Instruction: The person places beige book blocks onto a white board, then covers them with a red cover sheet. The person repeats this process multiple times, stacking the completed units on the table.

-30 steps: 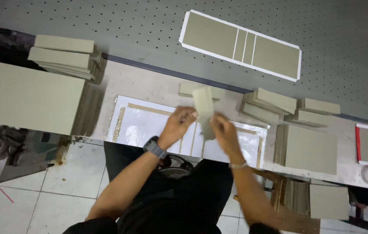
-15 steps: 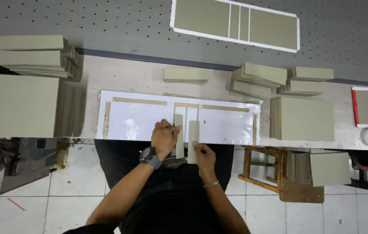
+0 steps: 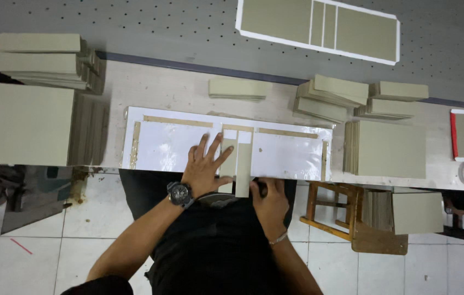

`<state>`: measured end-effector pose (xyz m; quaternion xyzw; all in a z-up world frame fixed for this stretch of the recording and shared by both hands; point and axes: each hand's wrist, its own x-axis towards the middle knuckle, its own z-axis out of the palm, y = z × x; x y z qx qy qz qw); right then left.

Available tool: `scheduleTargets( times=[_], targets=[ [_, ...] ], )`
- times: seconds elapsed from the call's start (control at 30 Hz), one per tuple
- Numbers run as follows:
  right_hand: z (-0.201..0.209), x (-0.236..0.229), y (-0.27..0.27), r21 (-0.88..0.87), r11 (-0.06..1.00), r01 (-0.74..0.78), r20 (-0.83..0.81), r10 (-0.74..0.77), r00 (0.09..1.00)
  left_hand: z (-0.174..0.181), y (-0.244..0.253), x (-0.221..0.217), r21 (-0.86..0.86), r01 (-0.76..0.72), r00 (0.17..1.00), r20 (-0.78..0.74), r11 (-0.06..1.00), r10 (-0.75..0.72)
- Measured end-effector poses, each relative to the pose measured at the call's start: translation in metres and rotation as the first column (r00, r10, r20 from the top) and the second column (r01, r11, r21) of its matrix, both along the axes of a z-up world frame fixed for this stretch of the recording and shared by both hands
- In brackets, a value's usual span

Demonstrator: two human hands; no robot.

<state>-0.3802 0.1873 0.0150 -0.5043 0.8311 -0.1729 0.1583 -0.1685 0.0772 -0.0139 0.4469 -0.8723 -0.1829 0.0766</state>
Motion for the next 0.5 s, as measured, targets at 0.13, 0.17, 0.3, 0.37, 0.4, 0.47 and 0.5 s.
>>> scheduleTargets(
  times=[0.13,0.17,0.3,0.37,0.4,0.47,0.5],
  targets=[
    [-0.023,-0.006,-0.035,-0.290,0.901,-0.322,-0.193,0.275,0.942,0.001,-0.010,-0.001,0.024,0.013,0.988,0.151,1.000,-0.017],
    [-0.034,-0.007,-0.044,-0.238,0.892,-0.385,-0.195,0.344,0.918,0.001,-0.012,0.000,0.030,0.002,0.982,0.190,1.000,-0.008],
    [-0.053,-0.008,-0.061,-0.225,0.859,-0.461,-0.360,0.366,0.858,0.006,-0.024,0.000,0.117,0.000,0.987,0.162,0.993,-0.019],
    [-0.053,-0.008,-0.070,-0.243,0.858,-0.453,-0.384,0.344,0.857,0.006,-0.032,-0.002,0.093,-0.003,0.982,0.191,0.996,-0.015],
    [-0.055,-0.008,-0.074,-0.239,0.859,-0.454,-0.383,0.346,0.856,0.006,-0.035,-0.001,0.098,-0.004,0.982,0.190,0.995,-0.015],
    [-0.059,-0.008,-0.082,-0.255,0.848,-0.465,-0.432,0.330,0.839,0.005,-0.042,0.000,0.145,-0.008,0.990,0.142,0.989,-0.013],
    [-0.064,-0.011,-0.086,-0.252,0.851,-0.462,-0.431,0.328,0.840,0.004,-0.045,-0.002,0.148,-0.004,0.990,0.142,0.989,-0.017]
  ],
)
